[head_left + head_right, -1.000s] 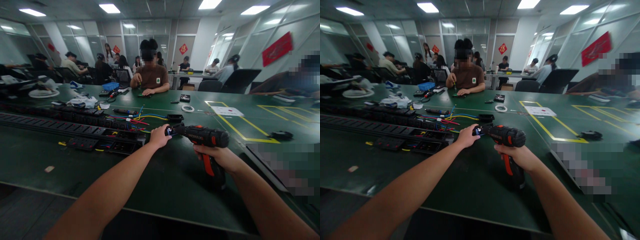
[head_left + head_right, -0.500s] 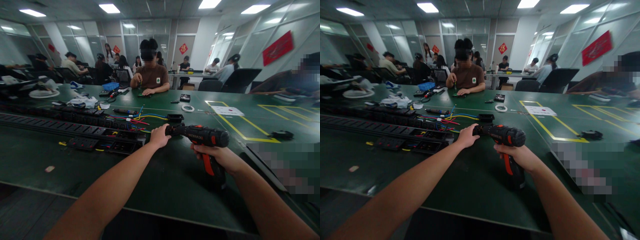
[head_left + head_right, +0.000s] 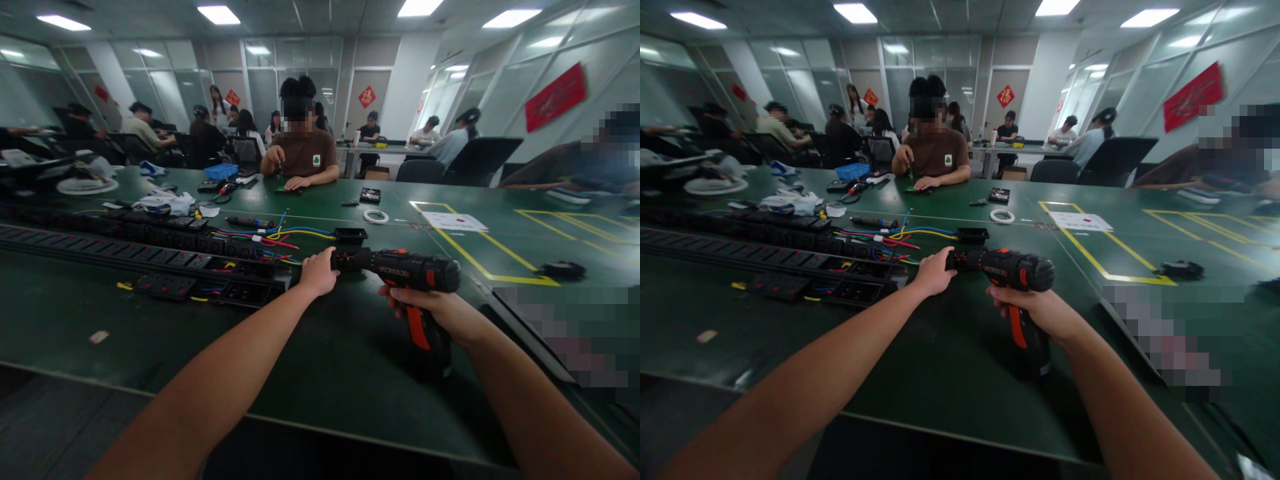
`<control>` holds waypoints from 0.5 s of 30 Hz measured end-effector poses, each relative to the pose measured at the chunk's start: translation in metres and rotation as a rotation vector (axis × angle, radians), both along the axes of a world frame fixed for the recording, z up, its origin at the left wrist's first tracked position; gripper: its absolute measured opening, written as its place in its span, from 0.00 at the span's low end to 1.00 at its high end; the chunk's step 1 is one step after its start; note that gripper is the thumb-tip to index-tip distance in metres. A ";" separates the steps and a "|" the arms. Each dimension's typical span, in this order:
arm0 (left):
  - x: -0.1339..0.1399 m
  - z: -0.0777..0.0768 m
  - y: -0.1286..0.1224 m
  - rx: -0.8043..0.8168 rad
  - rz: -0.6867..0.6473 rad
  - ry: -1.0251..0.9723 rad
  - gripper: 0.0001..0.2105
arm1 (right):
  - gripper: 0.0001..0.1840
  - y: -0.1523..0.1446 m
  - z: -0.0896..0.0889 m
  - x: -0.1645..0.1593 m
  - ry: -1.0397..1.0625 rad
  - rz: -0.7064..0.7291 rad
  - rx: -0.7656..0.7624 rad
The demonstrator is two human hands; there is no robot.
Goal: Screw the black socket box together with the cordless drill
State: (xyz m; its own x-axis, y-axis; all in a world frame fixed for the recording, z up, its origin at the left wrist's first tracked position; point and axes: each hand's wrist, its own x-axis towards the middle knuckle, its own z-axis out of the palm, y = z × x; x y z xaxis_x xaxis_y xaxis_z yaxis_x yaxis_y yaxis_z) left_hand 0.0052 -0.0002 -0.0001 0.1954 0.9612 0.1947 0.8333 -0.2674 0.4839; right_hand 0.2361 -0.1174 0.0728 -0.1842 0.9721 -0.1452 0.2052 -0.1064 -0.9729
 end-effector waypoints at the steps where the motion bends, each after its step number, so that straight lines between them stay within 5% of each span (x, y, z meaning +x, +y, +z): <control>1: 0.000 0.000 0.000 0.002 -0.004 -0.003 0.30 | 0.24 0.000 0.000 0.000 0.003 -0.002 -0.001; 15: -0.002 -0.002 0.000 0.027 -0.009 -0.024 0.29 | 0.20 -0.002 0.002 -0.004 -0.028 -0.014 0.023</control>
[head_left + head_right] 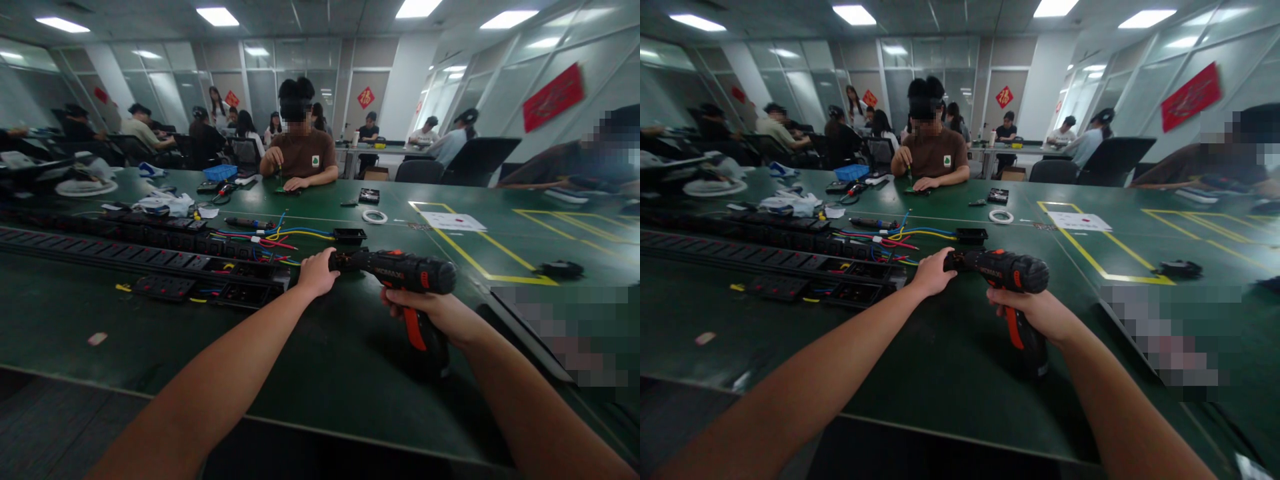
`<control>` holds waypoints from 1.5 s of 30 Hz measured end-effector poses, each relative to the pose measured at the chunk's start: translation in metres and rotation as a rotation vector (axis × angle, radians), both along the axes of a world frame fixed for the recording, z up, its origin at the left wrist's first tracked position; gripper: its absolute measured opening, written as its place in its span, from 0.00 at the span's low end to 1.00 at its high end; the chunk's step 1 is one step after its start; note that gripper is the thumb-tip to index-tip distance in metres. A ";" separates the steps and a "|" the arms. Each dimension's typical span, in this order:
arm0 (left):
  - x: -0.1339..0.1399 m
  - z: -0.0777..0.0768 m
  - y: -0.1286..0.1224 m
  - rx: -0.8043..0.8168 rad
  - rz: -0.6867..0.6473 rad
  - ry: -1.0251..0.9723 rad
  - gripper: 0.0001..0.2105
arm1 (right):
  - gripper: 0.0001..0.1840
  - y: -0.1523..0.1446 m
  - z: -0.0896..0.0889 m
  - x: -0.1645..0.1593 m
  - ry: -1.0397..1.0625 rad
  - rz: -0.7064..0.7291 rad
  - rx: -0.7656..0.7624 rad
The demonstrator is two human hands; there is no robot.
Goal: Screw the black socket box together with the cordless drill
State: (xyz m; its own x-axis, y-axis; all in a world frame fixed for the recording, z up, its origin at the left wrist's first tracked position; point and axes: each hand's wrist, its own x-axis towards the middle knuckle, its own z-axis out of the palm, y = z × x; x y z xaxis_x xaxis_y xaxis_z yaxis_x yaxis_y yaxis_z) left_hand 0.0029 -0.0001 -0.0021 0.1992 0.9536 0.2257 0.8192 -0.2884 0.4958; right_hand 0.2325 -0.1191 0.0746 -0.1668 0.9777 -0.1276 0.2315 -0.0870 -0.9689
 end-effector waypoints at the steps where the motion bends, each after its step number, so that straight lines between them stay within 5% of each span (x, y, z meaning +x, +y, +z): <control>1: 0.000 0.000 0.000 0.001 -0.001 0.002 0.29 | 0.19 0.000 0.000 0.000 -0.001 0.005 0.004; 45: 0.001 0.002 -0.001 0.007 -0.006 0.005 0.28 | 0.20 -0.001 0.002 -0.002 -0.076 -0.002 0.018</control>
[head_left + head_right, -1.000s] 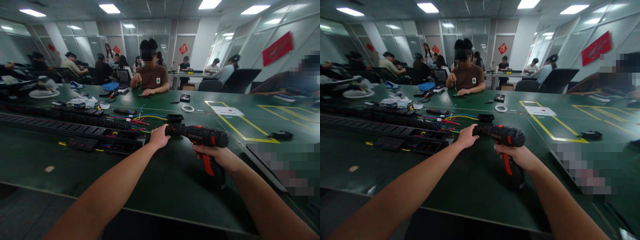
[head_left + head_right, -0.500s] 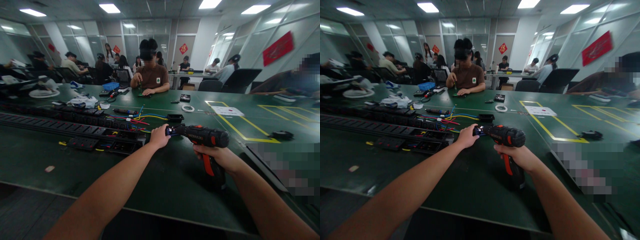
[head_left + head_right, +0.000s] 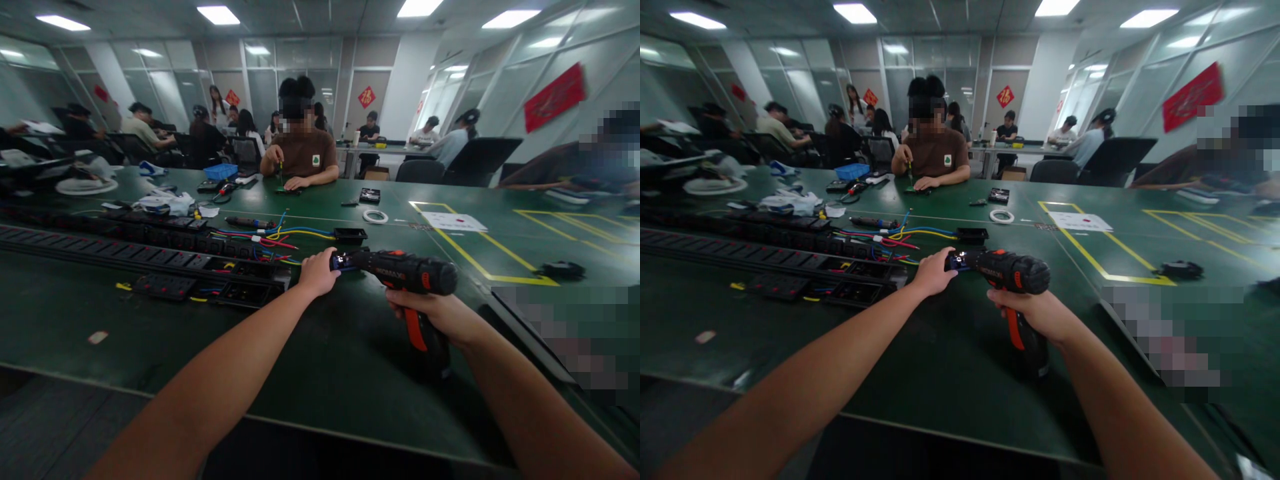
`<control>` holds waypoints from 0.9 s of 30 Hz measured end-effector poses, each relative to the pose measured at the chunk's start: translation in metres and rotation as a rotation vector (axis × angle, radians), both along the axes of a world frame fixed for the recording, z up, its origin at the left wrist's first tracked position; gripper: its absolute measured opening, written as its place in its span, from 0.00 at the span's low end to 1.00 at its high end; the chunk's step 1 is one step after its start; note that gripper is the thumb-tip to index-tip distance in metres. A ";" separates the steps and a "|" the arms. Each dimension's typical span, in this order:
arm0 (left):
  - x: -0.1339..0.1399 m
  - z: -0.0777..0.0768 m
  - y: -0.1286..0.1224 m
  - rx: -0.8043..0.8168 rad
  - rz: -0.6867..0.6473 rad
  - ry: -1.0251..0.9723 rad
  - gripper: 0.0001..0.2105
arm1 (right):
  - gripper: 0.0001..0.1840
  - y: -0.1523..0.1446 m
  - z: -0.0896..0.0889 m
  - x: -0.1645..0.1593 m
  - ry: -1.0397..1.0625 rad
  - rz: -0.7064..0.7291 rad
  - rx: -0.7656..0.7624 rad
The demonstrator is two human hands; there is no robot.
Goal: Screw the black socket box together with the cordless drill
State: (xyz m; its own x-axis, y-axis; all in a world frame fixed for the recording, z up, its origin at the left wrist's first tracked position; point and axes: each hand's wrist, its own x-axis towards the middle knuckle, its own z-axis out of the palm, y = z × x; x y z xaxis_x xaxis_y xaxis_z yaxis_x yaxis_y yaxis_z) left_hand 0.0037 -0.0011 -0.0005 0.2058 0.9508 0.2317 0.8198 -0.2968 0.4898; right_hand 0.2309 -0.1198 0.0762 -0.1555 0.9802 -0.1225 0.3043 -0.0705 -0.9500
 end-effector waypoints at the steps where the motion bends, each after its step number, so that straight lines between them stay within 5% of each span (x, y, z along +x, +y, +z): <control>1: 0.000 0.001 0.000 -0.003 0.000 0.001 0.28 | 0.20 0.000 0.000 0.000 0.009 0.003 -0.003; 27: 0.000 0.003 0.000 -0.007 -0.003 -0.011 0.28 | 0.13 -0.008 0.008 -0.009 -0.069 0.044 0.007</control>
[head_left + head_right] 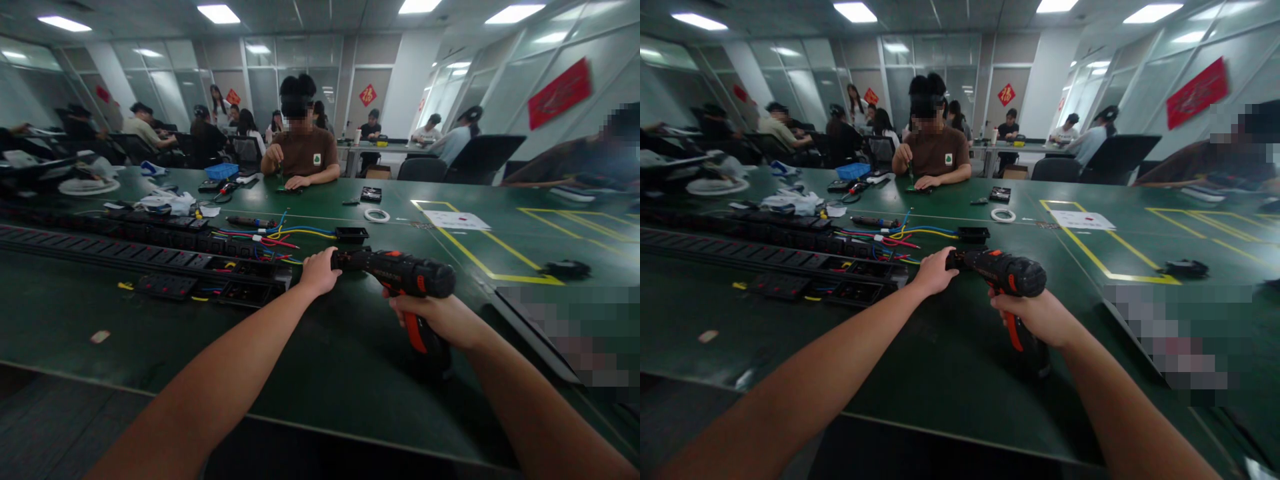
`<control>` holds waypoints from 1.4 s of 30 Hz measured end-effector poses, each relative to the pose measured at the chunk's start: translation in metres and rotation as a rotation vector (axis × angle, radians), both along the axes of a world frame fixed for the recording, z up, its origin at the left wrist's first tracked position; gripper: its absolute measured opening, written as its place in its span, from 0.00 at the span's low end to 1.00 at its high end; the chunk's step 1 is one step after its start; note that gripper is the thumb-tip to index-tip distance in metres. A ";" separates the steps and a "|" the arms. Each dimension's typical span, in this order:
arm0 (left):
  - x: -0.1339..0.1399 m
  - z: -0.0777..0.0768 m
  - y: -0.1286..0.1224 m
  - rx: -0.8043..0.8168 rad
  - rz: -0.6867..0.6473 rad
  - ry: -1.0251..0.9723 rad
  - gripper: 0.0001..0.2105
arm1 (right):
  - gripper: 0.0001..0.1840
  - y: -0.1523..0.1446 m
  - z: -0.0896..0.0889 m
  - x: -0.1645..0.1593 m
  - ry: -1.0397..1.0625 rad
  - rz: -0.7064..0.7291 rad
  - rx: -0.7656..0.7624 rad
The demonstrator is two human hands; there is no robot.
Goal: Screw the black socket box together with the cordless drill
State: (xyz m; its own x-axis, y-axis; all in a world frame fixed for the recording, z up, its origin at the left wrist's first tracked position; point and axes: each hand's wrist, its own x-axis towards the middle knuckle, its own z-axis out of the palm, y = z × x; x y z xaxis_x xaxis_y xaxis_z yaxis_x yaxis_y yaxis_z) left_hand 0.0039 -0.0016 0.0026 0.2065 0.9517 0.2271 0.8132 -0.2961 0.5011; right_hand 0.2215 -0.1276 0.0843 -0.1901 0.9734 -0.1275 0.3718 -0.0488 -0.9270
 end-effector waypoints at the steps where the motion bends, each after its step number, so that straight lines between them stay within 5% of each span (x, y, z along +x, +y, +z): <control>1: 0.000 0.000 0.000 0.001 0.000 0.002 0.28 | 0.13 0.000 0.000 0.000 -0.005 0.002 -0.004; 42: 0.000 -0.004 0.002 0.007 0.001 0.000 0.28 | 0.16 0.002 -0.003 0.002 -0.030 -0.015 -0.008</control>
